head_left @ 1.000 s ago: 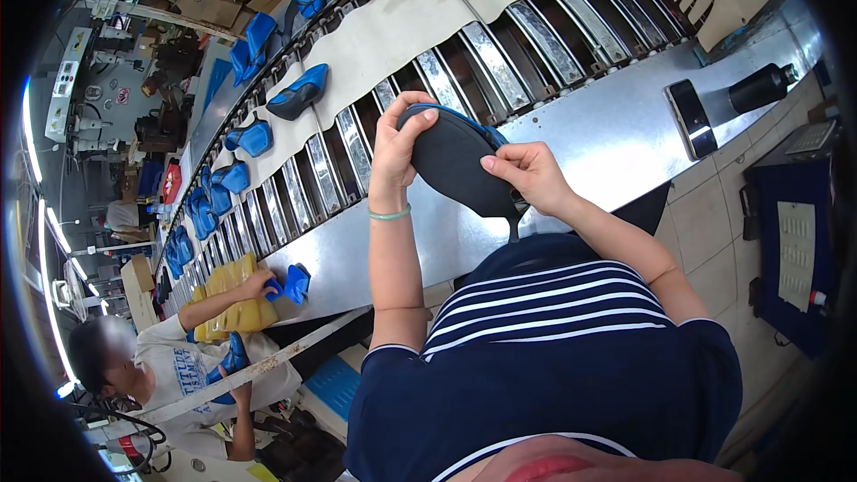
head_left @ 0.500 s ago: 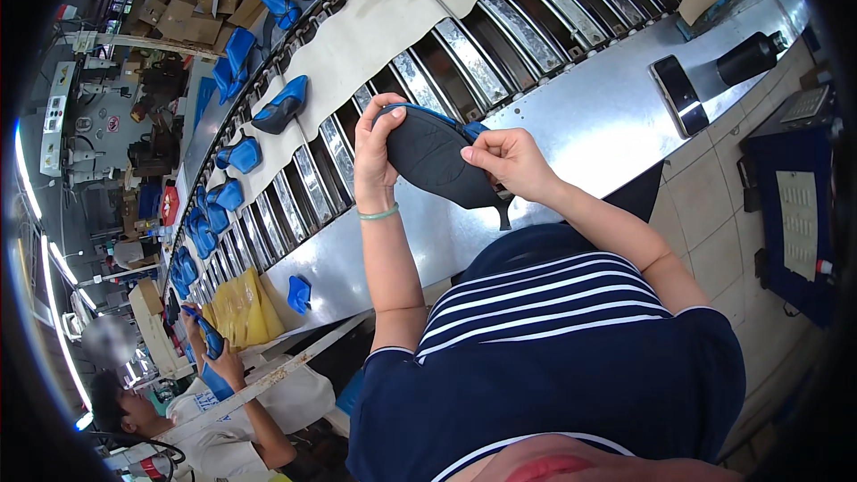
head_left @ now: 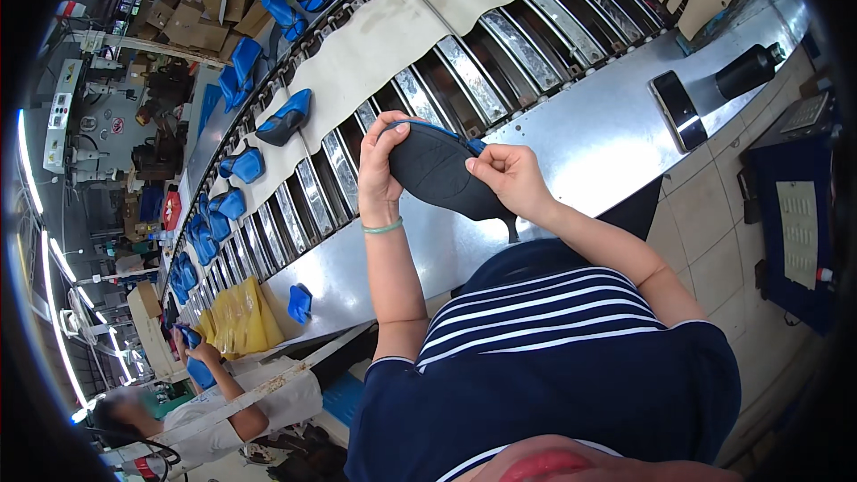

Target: Attaching soles and inspecting blue high-heeled shoes on a factory production line.

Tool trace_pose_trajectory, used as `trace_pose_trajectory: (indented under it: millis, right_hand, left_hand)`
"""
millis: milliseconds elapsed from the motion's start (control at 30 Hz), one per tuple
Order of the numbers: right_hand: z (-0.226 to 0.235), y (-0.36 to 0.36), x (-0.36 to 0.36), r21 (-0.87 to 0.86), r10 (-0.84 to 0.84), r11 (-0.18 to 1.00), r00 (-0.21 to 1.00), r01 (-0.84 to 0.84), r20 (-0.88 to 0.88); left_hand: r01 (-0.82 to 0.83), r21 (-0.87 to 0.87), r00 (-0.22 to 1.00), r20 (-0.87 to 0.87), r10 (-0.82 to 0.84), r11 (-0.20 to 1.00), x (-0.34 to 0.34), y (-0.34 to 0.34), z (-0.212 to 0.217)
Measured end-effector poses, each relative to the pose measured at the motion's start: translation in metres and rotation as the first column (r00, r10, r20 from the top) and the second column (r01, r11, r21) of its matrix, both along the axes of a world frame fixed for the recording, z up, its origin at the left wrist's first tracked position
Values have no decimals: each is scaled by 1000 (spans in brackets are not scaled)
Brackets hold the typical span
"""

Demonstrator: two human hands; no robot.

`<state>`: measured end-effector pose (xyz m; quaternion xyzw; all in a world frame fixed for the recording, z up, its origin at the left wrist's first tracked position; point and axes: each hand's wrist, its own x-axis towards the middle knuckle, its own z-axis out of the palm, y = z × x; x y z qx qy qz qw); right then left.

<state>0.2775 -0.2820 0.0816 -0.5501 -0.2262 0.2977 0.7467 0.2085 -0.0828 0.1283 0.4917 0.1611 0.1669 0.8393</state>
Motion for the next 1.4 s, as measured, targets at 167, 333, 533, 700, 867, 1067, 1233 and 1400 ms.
trace_pose_trajectory:
  millis: [167,333,533,700,867,1067,1233,1400]
  right_hand:
    - [8,-7,4,-80,-84,990,933,119,350]
    - [20,-11,6,-37,-97,993,963,109,250]
    - [15,-11,11,-20,-89,995,962,97,258]
    - [20,-14,14,-46,-79,994,961,94,263]
    - [22,-14,15,-36,-98,993,961,111,257]
    - [11,-13,23,-21,-114,992,944,126,308]
    - [21,-18,29,-122,-79,987,977,104,196]
    - [32,-24,30,-196,-49,978,991,74,125]
  left_hand:
    - [1,-39,1000,6,-1,999,-1,-2,-1]
    - [27,-20,1000,5,-26,999,1,-2,-4]
    - [24,-29,1000,0,-24,999,4,-6,-2]
    - [21,-44,1000,5,-21,999,6,-7,-3]
    - [29,-26,1000,1,-29,999,5,-5,-5]
    - [29,-24,1000,13,-28,999,10,-8,-4]
    - [18,-20,1000,3,-18,1000,14,-12,-3]
    - [33,-15,999,-9,-33,999,16,-20,6]
